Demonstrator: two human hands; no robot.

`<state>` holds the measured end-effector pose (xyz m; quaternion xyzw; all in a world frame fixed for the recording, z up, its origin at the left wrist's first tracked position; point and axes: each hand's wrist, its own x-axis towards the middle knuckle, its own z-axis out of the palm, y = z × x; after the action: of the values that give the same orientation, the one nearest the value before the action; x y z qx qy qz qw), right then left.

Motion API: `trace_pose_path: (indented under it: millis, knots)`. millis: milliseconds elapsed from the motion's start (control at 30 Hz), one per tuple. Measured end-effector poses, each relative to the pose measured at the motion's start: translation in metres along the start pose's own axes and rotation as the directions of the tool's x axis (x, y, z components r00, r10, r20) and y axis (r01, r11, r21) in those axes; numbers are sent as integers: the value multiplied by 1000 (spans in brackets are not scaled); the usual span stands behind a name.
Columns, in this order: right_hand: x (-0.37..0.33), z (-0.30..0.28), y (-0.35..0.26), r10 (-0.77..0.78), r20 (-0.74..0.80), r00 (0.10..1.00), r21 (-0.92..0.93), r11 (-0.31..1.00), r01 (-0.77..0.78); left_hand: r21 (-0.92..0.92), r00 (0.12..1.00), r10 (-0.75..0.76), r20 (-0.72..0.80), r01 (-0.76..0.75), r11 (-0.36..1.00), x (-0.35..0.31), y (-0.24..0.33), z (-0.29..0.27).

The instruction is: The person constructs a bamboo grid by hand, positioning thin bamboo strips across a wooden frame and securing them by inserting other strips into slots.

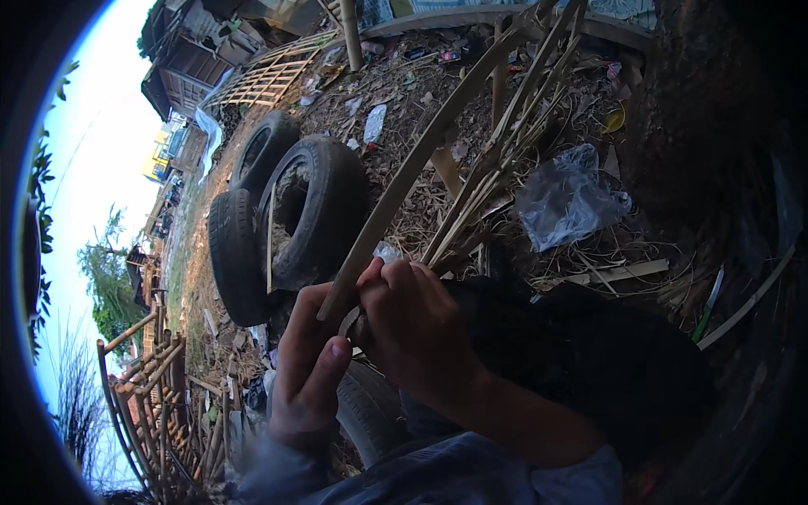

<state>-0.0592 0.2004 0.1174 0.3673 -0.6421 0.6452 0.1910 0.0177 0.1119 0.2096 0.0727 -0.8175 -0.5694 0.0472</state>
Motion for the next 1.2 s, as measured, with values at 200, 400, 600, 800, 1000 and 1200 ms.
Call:
trace_pose_path:
  millis: [200,400,600,800,1000,1200]
  knots:
    - [3,2,-2,-12,29,1000,-30,999,13,125,991,-21,134,4,992,-2,8,-12]
    - [3,-5,-9,48,82,996,-100,994,-40,409,973,51,226,-142,902,-3,5,-17]
    - [-1,-6,-11,77,115,990,-142,988,-60,465,963,53,265,-176,867,-3,3,-26]
    - [-19,6,-14,85,92,992,-246,967,-60,238,988,107,115,-132,962,-15,-24,-29]
    - [-35,6,-13,266,112,958,-217,947,-237,279,944,330,-25,-310,909,-18,-61,-22]
    - [-41,3,-10,145,111,983,-317,943,-104,224,806,537,-248,-491,842,-19,-83,-5]
